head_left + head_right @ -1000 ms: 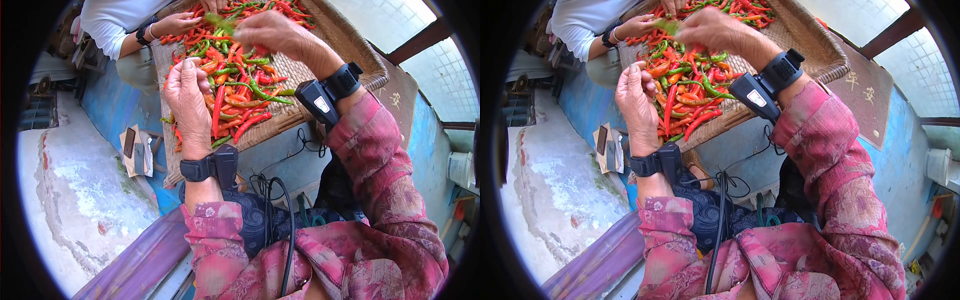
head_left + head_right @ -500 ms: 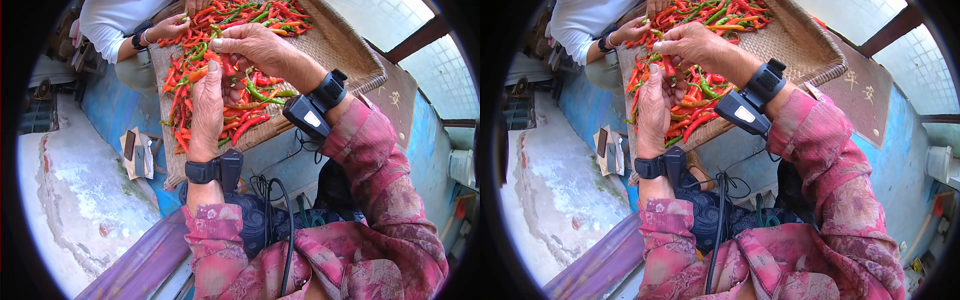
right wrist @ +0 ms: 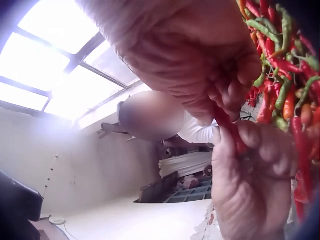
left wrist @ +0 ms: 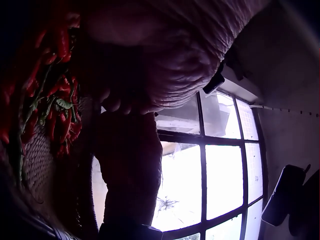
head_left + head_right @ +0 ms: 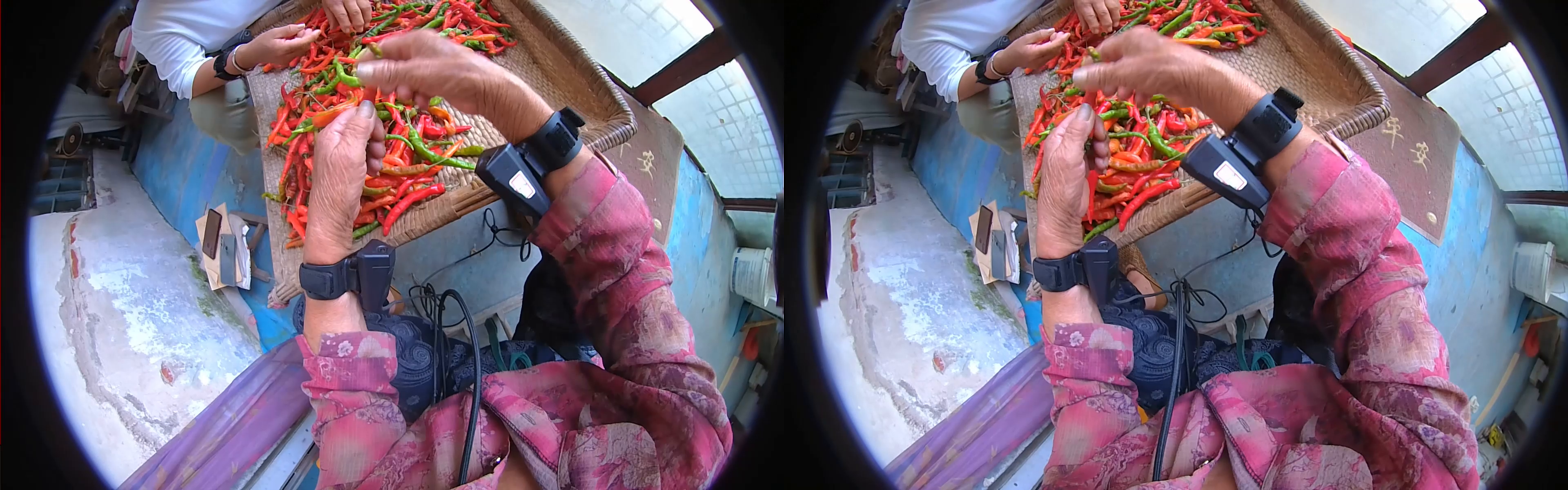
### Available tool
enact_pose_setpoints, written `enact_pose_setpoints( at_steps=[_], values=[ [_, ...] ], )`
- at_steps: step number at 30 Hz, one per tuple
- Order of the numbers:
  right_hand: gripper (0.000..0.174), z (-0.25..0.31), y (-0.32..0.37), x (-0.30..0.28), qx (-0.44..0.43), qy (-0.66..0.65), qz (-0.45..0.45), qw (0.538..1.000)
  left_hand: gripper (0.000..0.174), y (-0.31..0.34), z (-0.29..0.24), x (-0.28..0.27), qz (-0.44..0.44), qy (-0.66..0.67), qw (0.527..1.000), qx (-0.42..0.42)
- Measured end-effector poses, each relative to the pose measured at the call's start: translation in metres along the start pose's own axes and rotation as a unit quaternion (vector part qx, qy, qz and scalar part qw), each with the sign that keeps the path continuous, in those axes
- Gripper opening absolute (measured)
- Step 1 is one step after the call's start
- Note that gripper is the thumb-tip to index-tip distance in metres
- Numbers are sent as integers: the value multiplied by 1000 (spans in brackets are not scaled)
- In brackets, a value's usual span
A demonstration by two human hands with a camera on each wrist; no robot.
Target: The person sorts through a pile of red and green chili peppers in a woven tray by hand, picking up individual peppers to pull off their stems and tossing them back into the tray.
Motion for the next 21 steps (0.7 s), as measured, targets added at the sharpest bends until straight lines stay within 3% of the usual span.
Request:
enact_pose_setpoints(
  at_steps=[2,4,6,8,9,10,12,13,14,15,16,18,21],
  values=[
    [42,-7,1,3,15,18,47,999,43,2,-2,4,16,-32,999,24],
    [33,1,6,2,0,-10,7,1000,44,4,-4,7,-9,-24,1000,14],
    [32,-7,-6,-14,37,-13,-38,999,45,2,-4,5,-34,-19,999,6],
    [33,-22,-17,-25,44,-154,-165,973,47,-2,-1,-2,-80,19,996,21],
    [47,-24,-24,-33,70,-320,-139,934,46,-2,-2,-4,-88,18,996,21],
    [47,-30,-26,-34,69,-321,-140,934,46,-2,-3,-4,-88,18,996,22],
    [37,-41,-28,-31,59,-96,-175,978,43,-1,-5,-5,-77,6,996,31],
    [43,-45,-32,-29,70,31,-124,989,43,-1,-4,-4,-77,7,997,31],
    [41,-50,-31,-24,25,214,-82,973,42,-2,-3,-4,-71,12,997,36],
    [40,-57,-28,-16,-74,357,-54,929,41,-3,-2,-4,-66,17,997,40],
    [41,-55,-22,-6,-171,488,-24,856,39,-4,-1,-4,-61,21,997,44],
    [46,-49,-9,6,-95,516,32,851,38,-4,-1,-5,-71,21,996,46],
    [50,-75,-19,12,-137,511,20,848,37,-3,-3,-6,-82,28,995,51]
  ],
)
Point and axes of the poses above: each hand's wrist, its own y-axis away from the middle knuckle, its own x-axis out of the palm, z = x × y, the point moved 1 cm from there along -y, towards the middle knuckle, and after that the axes turned 7 degrees about -z, right-handed, at the moved point
